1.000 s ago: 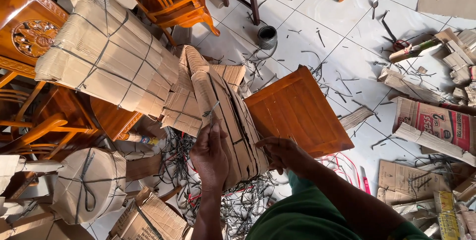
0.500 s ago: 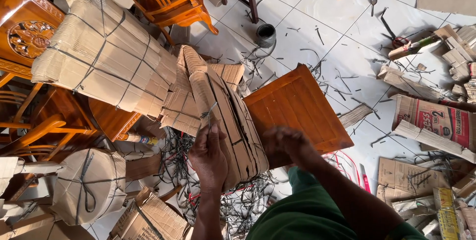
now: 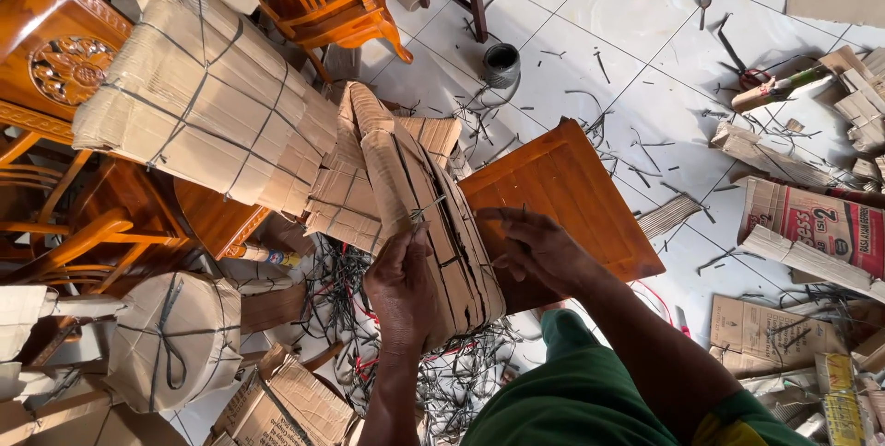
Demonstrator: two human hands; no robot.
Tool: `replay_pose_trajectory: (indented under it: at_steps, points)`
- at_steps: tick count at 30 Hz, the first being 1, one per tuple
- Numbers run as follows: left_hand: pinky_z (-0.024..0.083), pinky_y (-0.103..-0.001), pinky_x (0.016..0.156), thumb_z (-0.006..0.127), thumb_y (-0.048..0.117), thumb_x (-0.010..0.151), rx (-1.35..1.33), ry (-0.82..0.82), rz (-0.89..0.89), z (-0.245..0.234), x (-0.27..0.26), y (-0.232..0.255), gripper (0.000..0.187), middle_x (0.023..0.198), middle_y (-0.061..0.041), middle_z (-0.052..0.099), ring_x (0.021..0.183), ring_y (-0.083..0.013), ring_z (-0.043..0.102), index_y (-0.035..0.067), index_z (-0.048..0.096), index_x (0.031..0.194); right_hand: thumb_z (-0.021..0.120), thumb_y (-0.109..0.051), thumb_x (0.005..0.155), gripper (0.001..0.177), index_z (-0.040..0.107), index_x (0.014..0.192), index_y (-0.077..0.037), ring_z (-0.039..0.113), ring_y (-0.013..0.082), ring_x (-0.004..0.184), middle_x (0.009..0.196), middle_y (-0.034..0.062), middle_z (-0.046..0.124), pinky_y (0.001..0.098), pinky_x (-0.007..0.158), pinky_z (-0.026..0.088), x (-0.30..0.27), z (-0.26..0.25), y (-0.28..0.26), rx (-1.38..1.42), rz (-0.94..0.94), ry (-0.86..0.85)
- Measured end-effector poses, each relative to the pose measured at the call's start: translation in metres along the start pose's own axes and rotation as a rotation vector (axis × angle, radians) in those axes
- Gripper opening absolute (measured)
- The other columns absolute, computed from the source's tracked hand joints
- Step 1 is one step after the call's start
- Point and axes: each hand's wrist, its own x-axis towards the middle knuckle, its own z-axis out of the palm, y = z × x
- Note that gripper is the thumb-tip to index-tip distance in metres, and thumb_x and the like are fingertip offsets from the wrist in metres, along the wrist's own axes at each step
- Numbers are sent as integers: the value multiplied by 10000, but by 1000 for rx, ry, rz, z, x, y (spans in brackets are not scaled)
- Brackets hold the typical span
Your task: Wrapping a wooden furniture component in cardboard and securing it with ties.
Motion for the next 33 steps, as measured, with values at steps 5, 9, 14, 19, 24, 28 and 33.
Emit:
replay_pose_trajectory:
  at_steps: [5, 9, 14, 19, 24, 28, 33]
  points:
    - [544, -439, 722, 608, 200, 1060, 9, -42, 29, -4, -2, -9, 231, 701, -101, 682, 745, -188, 655, 71, 797, 1097, 471, -55, 1017, 342, 709, 1262, -27, 670, 196, 432, 415, 64, 527, 393, 845, 627, -26, 27, -23, -140, -287, -172]
    - [538, -414, 644, 623, 193, 1052, 100, -88, 127, -4, 3, -16, 189, 717, -129, 683, 692, -267, 694, 123, 792, 1100, 462, -60, 1049, 306, 649, 1253, 72, 666, 230, 503, 487, 143, 583, 375, 725, 605, -17, 32, -14, -57, -393, -159]
    - [529, -420, 596, 628, 179, 1051, 139, -78, 158, -4, -1, -10, 181, 733, -140, 691, 668, -297, 704, 118, 793, 1088, 499, -41, 1057, 271, 645, 1258, 66, 542, 156, 477, 699, 179, 680, 385, 598, 612, -4, 64, -27, 93, -507, -184]
    - [449, -365, 512, 641, 198, 1047, 126, -155, 212, -5, 3, -10, 181, 636, -103, 597, 550, -170, 576, 110, 795, 1010, 478, 7, 1000, 329, 569, 1274, 164, 339, 35, 433, 533, 7, 376, 239, 404, 508, 37, 84, -28, 390, -284, -127]
    - [419, -354, 517, 623, 179, 1034, 112, -179, 206, -3, 3, -35, 196, 613, -90, 534, 542, -168, 506, 110, 777, 937, 579, -4, 991, 304, 601, 1242, 166, 400, 35, 421, 569, 12, 448, 215, 408, 469, 72, 93, -6, 358, -284, -104]
    - [422, -374, 504, 624, 221, 1038, 213, -197, 234, -2, 5, -32, 222, 601, -69, 532, 549, -300, 580, 129, 776, 905, 490, -1, 1058, 345, 565, 1377, 108, 460, 63, 434, 781, 176, 657, 244, 411, 493, 62, 114, -50, -3, -403, -356]
    - [425, -376, 507, 701, 271, 980, 249, -210, 258, -2, 0, -15, 316, 583, -133, 583, 496, -362, 508, 99, 707, 714, 436, -59, 1098, 294, 638, 1276, 59, 416, 72, 513, 677, 29, 502, 216, 501, 434, 22, 157, -142, -218, -416, -582]
